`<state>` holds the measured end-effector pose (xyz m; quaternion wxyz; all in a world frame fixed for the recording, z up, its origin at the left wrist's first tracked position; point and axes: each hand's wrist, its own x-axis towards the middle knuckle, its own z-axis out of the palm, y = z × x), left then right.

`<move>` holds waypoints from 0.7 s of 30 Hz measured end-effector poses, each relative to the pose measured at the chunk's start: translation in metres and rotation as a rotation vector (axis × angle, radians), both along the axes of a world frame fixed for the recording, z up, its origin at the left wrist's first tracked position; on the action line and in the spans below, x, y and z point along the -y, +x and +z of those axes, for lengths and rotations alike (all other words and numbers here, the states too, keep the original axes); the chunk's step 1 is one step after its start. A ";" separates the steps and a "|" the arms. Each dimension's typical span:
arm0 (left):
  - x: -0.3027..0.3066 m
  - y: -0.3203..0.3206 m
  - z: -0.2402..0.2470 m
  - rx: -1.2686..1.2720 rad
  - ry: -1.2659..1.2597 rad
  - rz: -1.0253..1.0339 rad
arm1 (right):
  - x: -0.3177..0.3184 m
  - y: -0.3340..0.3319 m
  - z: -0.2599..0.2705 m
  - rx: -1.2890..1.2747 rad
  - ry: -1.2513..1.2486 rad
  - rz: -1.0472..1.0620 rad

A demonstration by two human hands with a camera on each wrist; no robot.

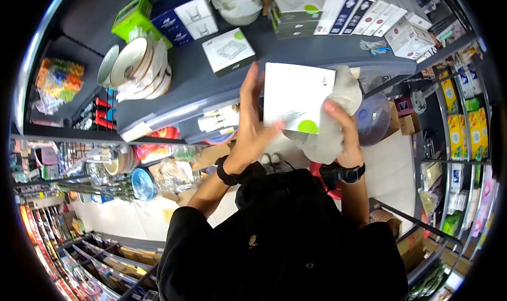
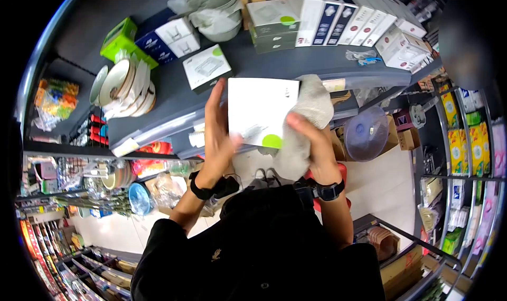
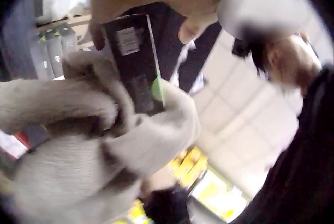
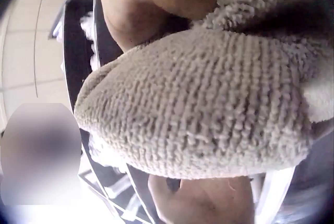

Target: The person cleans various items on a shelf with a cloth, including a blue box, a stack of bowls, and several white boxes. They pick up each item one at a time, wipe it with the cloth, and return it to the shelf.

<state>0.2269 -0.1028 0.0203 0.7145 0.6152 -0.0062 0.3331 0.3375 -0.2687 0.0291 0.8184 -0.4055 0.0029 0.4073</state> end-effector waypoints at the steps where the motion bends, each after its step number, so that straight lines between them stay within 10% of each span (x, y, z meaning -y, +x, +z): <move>1: -0.005 -0.005 -0.007 -0.157 -0.084 -0.005 | -0.010 -0.009 0.000 0.307 -0.084 -0.019; 3: -0.010 -0.009 -0.018 -0.307 -0.228 0.046 | -0.021 -0.019 0.000 0.725 -0.208 0.028; 16: -0.021 -0.076 -0.047 -0.227 -0.135 0.234 | -0.071 -0.068 -0.002 1.084 -0.352 -0.258; 18: -0.029 -0.085 -0.060 -0.082 -0.675 -0.262 | -0.072 -0.066 -0.003 1.042 -0.311 -0.235; 21: -0.020 -0.090 -0.074 0.019 -0.796 -0.355 | -0.072 -0.062 -0.012 0.900 -0.291 -0.190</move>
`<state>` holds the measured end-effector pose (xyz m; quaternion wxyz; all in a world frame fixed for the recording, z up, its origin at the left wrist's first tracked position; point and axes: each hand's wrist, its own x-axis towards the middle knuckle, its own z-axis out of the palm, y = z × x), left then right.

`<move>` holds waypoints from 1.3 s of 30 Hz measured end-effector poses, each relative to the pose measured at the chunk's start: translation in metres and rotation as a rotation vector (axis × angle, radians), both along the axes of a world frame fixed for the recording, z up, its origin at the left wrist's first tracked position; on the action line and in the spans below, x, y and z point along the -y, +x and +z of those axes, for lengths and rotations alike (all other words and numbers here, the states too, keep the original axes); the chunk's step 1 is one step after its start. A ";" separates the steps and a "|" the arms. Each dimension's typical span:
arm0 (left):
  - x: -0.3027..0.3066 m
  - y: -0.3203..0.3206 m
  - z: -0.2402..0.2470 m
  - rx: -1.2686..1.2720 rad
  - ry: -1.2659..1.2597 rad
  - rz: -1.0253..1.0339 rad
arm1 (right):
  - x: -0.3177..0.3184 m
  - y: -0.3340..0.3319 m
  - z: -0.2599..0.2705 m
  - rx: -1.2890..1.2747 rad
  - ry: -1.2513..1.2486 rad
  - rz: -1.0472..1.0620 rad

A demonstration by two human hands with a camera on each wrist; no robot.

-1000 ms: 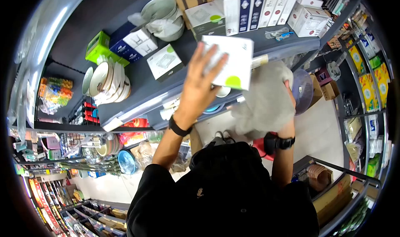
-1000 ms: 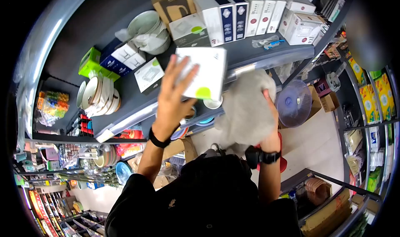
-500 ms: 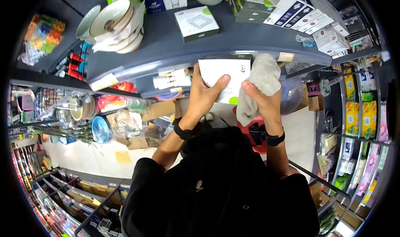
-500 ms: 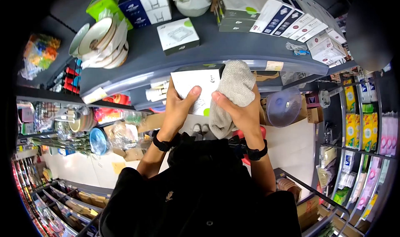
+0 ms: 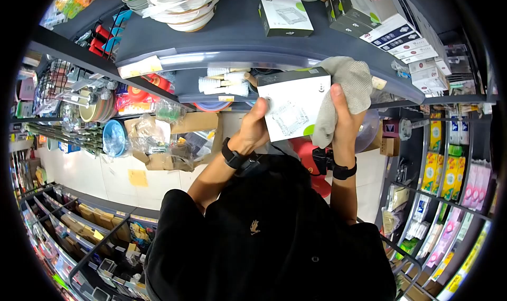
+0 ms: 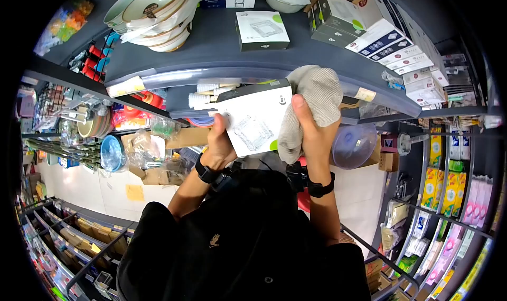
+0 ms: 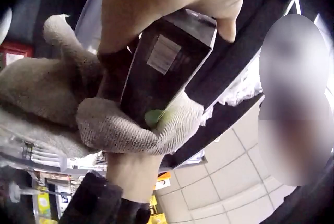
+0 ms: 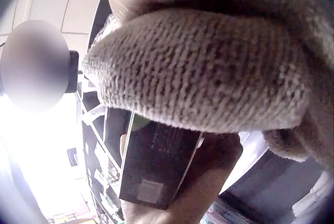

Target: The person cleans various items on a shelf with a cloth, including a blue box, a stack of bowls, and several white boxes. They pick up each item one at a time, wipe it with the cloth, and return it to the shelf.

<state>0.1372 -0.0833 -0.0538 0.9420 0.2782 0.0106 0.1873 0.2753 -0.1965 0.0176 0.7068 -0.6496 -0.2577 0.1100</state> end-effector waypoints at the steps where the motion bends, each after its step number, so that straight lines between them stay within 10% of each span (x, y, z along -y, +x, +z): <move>1: 0.002 0.002 -0.001 0.060 -0.077 -0.022 | 0.001 0.003 -0.003 0.006 -0.006 0.010; 9: 0.010 0.021 0.037 0.140 -0.260 -0.026 | 0.023 0.051 0.034 0.882 -0.339 0.016; 15: 0.023 0.031 0.026 0.297 -0.415 -0.098 | 0.026 0.027 0.094 0.437 -0.280 0.092; 18: 0.024 0.046 0.019 0.132 0.452 0.236 | 0.009 0.012 0.065 0.710 -0.504 0.067; 28: 0.014 0.037 0.037 0.200 0.224 0.352 | 0.000 -0.011 0.025 1.048 -0.159 0.247; 30: 0.017 0.034 0.028 0.129 0.407 0.401 | -0.009 -0.009 0.024 0.560 -0.174 -0.010; 35: 0.014 0.031 0.031 0.142 0.565 0.515 | -0.012 -0.028 0.017 0.280 -0.176 -0.063; 39: -0.001 0.020 0.057 0.065 0.061 0.448 | 0.010 -0.038 0.013 1.002 -0.240 0.292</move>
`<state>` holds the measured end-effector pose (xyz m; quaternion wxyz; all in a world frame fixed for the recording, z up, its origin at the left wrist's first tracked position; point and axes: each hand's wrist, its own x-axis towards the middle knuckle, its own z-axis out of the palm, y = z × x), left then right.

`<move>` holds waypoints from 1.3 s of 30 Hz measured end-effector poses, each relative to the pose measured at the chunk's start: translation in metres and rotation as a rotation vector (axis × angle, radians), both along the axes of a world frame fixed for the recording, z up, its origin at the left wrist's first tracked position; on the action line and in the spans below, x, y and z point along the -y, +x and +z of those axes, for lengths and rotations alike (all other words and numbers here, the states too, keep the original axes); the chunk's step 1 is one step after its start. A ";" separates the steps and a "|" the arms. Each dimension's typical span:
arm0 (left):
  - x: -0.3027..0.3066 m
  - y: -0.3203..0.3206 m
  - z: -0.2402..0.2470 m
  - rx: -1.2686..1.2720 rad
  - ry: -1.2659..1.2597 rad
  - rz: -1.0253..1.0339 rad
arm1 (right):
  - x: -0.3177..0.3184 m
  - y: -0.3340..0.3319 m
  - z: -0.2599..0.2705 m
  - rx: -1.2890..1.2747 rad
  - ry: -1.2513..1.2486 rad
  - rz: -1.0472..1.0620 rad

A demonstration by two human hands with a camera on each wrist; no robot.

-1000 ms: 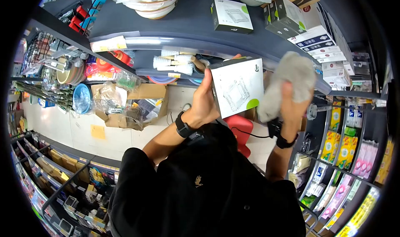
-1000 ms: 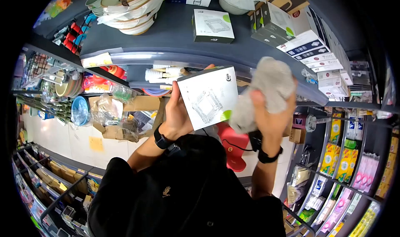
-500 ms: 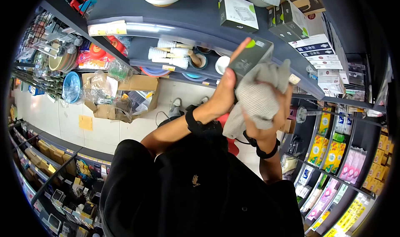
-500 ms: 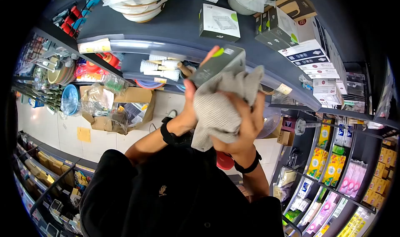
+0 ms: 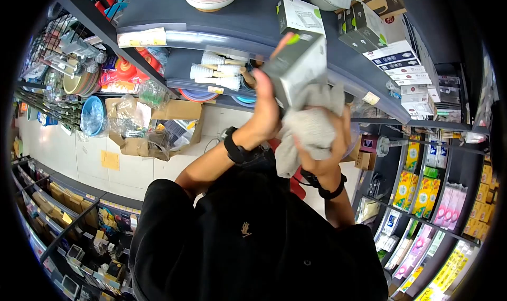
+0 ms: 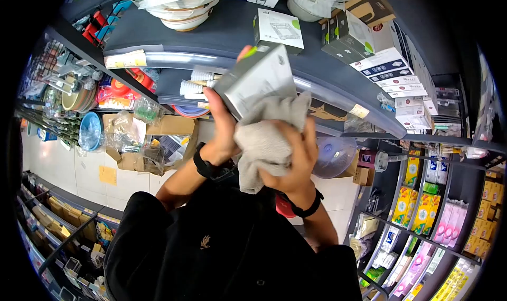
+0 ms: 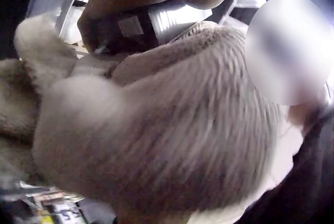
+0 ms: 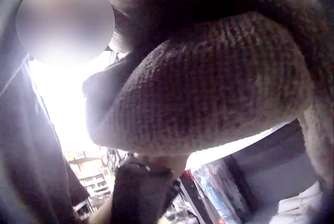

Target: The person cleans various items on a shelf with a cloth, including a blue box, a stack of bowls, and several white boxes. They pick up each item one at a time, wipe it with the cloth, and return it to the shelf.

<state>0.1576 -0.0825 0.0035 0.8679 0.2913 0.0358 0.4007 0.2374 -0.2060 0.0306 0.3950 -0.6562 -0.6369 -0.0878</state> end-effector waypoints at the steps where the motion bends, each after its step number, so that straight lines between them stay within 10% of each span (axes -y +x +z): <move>1: -0.002 -0.003 0.005 0.017 -0.107 -0.042 | -0.005 -0.006 0.010 0.050 -0.010 -0.004; 7: 0.019 -0.005 -0.009 0.085 -0.065 -0.163 | -0.034 0.040 0.011 -0.072 0.119 -0.334; 15: -0.023 -0.008 0.004 -0.037 -0.198 -0.137 | 0.001 -0.011 0.003 0.012 -0.062 -0.014; 19: -0.022 -0.011 0.017 0.162 -0.365 -0.193 | 0.018 0.028 -0.019 0.034 0.015 -0.268; 25: -0.005 0.002 0.005 0.065 -0.165 -0.223 | 0.005 0.017 0.003 -0.537 0.300 -0.366; 28: 0.010 0.013 0.005 -0.207 0.052 0.020 | -0.009 0.011 0.005 -0.314 0.139 -0.316; 34: 0.009 0.004 0.013 0.110 -0.124 -0.154 | 0.008 0.023 0.001 -0.048 0.147 -0.200; 39: -0.001 -0.012 0.005 -0.076 0.004 -0.190 | 0.004 0.037 -0.009 -0.761 0.205 -0.355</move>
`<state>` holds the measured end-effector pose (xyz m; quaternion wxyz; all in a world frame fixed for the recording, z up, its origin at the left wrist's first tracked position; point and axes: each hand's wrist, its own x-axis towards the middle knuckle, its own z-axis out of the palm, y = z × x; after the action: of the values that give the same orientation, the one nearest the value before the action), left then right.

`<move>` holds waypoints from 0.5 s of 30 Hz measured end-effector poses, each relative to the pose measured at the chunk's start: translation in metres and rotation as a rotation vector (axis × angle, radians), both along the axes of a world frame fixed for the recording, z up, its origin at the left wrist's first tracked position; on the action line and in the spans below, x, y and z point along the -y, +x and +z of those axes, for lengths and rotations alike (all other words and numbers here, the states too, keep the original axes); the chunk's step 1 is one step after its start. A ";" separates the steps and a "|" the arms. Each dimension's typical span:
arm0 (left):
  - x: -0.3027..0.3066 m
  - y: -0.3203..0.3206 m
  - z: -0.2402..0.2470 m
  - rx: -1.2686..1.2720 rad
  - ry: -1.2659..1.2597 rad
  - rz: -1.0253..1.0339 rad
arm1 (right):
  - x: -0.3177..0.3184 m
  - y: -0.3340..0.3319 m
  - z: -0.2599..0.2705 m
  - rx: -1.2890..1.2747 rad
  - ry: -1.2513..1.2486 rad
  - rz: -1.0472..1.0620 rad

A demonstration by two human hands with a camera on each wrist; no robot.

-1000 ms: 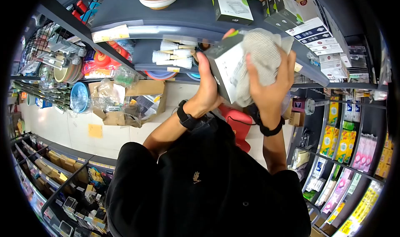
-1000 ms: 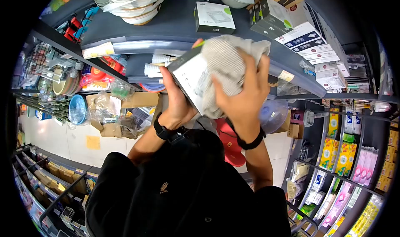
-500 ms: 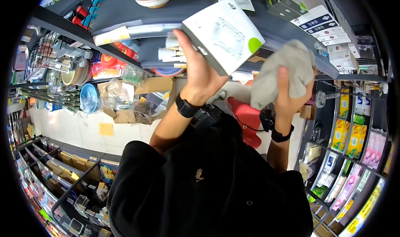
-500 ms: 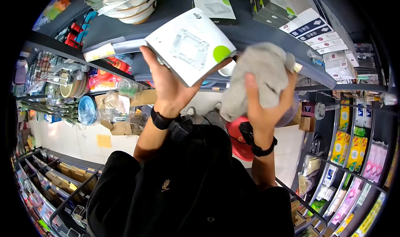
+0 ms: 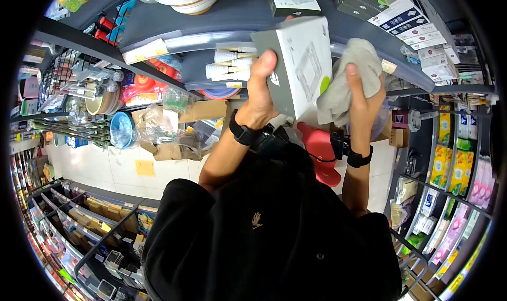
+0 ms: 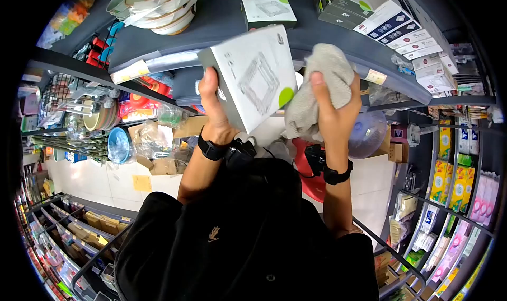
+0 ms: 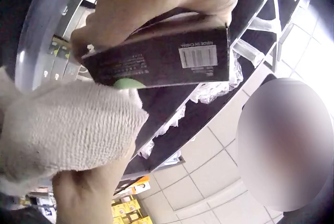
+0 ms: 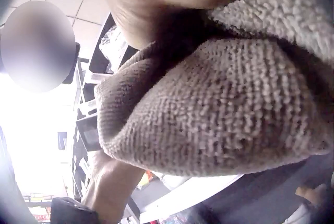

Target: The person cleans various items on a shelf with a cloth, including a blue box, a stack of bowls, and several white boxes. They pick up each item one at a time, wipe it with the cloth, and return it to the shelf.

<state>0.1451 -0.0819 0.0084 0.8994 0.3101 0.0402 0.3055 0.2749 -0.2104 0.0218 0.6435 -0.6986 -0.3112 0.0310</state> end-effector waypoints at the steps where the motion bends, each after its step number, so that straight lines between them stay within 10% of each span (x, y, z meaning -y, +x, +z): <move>1: 0.001 0.003 0.005 -0.002 0.006 0.000 | 0.001 -0.003 0.000 -0.002 0.006 0.000; 15: 0.005 0.040 0.011 -0.058 -0.247 0.057 | 0.024 -0.018 0.023 0.365 0.038 -0.032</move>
<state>0.1847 -0.0873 0.0189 0.9201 0.2042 0.1125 0.3146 0.2571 -0.2345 0.0452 0.5898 -0.6853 -0.4121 -0.1126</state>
